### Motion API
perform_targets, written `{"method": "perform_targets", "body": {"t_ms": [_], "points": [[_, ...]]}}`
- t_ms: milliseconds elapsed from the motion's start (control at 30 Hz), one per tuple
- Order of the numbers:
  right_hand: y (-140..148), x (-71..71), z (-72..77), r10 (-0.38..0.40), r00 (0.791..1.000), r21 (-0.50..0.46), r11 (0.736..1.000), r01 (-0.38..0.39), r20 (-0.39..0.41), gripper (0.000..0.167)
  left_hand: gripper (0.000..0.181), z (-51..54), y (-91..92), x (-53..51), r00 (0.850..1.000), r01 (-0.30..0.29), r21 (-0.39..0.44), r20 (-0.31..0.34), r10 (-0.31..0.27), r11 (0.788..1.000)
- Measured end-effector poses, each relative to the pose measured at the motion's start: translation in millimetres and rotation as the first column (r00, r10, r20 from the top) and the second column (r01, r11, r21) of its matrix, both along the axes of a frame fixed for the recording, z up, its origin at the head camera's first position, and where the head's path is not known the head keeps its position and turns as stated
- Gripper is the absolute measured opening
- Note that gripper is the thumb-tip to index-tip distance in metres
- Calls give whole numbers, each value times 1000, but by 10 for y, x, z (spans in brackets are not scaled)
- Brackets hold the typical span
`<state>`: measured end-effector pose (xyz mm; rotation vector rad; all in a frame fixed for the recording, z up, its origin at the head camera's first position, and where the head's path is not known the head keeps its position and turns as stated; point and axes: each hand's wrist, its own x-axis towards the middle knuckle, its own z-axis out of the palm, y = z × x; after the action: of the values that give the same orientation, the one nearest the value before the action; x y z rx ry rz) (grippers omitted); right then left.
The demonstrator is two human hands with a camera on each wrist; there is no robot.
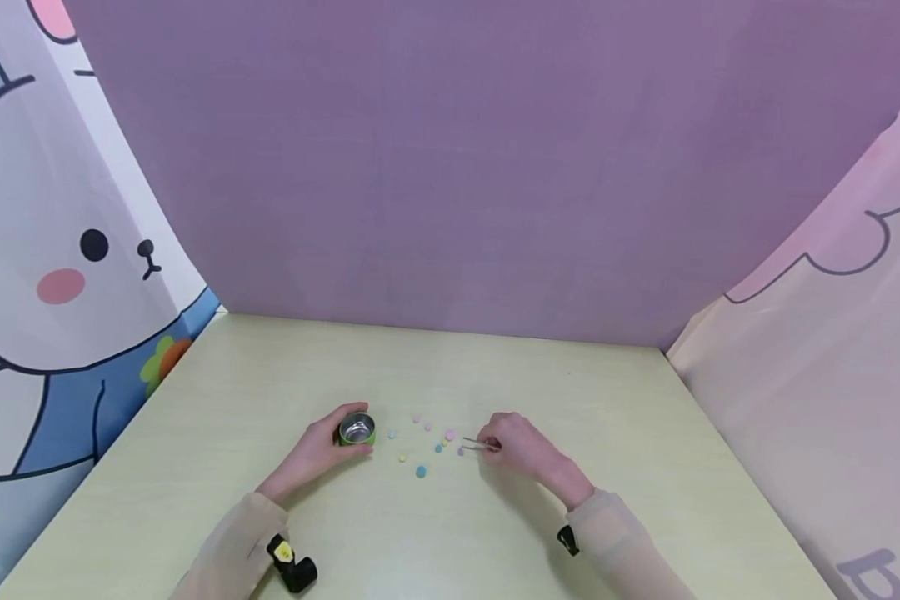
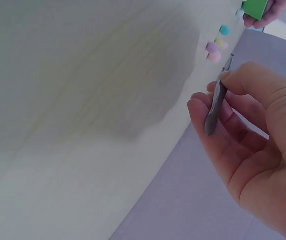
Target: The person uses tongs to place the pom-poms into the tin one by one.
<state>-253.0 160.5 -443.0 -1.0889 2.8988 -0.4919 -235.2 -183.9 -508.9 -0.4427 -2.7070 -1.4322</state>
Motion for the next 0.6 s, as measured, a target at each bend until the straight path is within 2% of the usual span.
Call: {"method": "perform_targets", "body": {"t_ms": [367,600], "points": [[-17,29,-5,66,998,3,998,-66,18,7,75,-21,-6,5,1000,-2,6,-4,2,1000],[-24,23,-39,68,998,8,998,-68,3,10,76,-13,-5,2,1000,10,14,13,-10,1000]]}}
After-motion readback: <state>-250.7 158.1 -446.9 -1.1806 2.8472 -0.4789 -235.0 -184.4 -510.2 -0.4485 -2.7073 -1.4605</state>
